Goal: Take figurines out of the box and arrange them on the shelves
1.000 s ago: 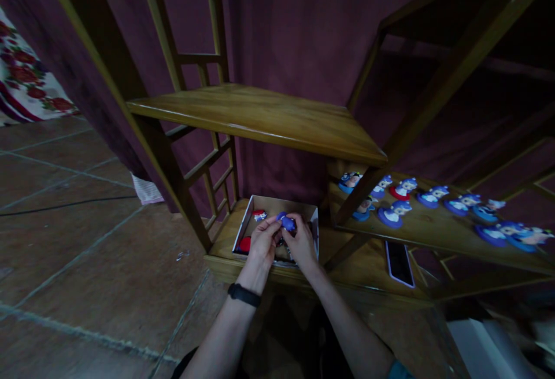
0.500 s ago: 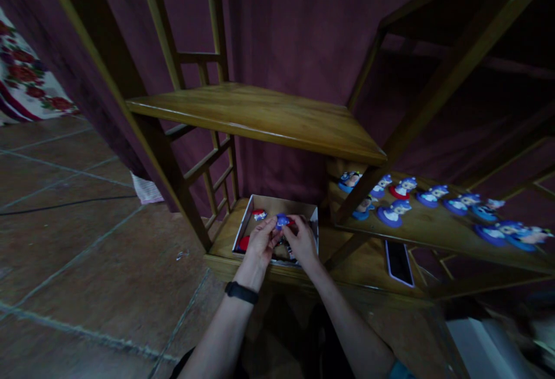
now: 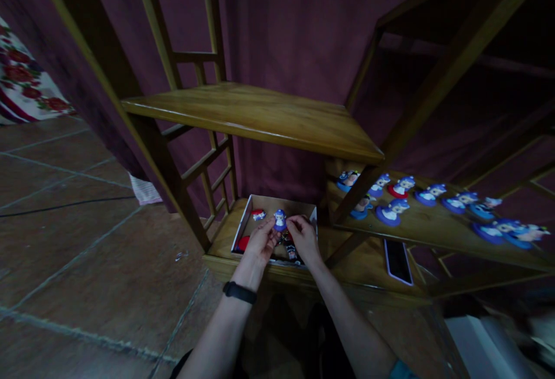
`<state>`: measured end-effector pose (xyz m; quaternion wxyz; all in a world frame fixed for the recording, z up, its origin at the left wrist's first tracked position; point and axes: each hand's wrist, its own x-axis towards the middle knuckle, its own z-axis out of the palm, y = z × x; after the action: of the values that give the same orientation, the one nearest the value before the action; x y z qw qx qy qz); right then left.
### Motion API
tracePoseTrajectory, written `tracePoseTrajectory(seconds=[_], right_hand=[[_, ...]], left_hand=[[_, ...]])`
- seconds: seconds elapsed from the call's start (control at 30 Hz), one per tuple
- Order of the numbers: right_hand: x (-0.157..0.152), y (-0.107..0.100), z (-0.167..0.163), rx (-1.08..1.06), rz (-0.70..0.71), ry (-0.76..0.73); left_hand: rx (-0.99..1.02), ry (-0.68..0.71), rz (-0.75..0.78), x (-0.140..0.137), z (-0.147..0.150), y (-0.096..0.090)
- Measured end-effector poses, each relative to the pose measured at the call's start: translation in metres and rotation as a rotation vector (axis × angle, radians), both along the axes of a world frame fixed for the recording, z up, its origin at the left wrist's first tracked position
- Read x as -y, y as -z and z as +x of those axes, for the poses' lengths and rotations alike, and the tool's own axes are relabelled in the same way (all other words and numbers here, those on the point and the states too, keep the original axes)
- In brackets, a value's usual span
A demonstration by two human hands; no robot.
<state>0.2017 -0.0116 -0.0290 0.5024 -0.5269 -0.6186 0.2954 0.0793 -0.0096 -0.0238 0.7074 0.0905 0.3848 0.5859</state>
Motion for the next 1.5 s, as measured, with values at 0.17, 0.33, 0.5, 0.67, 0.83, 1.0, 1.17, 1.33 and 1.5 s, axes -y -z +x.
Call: tracePoseTrajectory(seconds=[0.17,0.33,0.5,0.67,0.83,1.0,1.17,1.33,1.5], right_hand=[[-0.002,-0.001,0.002,-0.098,-0.035,-0.024],[-0.004,0.000,0.002,-0.164,-0.032,-0.099],[-0.001,-0.002,0.003,-0.145,-0.012,-0.097],[0.002,-0.004,0.005,-0.049,0.024,-0.062],[0.002,-0.001,0.004,-0.047,0.013,-0.041],[0.000,0.002,0.003,-0.111,-0.031,-0.034],[-0.003,0.006,0.001,-0.152,-0.097,-0.080],[-0.001,0.010,-0.002,-0.165,-0.153,-0.092],[0.000,0.008,-0.006,-0.214,-0.153,-0.082]], left_hand=[[-0.014,0.055,-0.063,0.001,0.000,-0.003],[-0.029,0.110,-0.061,0.001,-0.002,-0.002],[-0.045,0.115,0.000,0.000,-0.003,0.000],[-0.012,0.107,0.055,-0.001,-0.003,0.002],[0.013,0.075,0.065,0.000,-0.001,0.002],[0.047,0.068,0.055,0.002,0.001,0.001],[0.091,0.116,0.062,0.002,0.004,0.003],[0.094,0.125,0.101,0.002,0.006,0.003],[0.049,0.049,0.150,0.001,0.008,0.004]])
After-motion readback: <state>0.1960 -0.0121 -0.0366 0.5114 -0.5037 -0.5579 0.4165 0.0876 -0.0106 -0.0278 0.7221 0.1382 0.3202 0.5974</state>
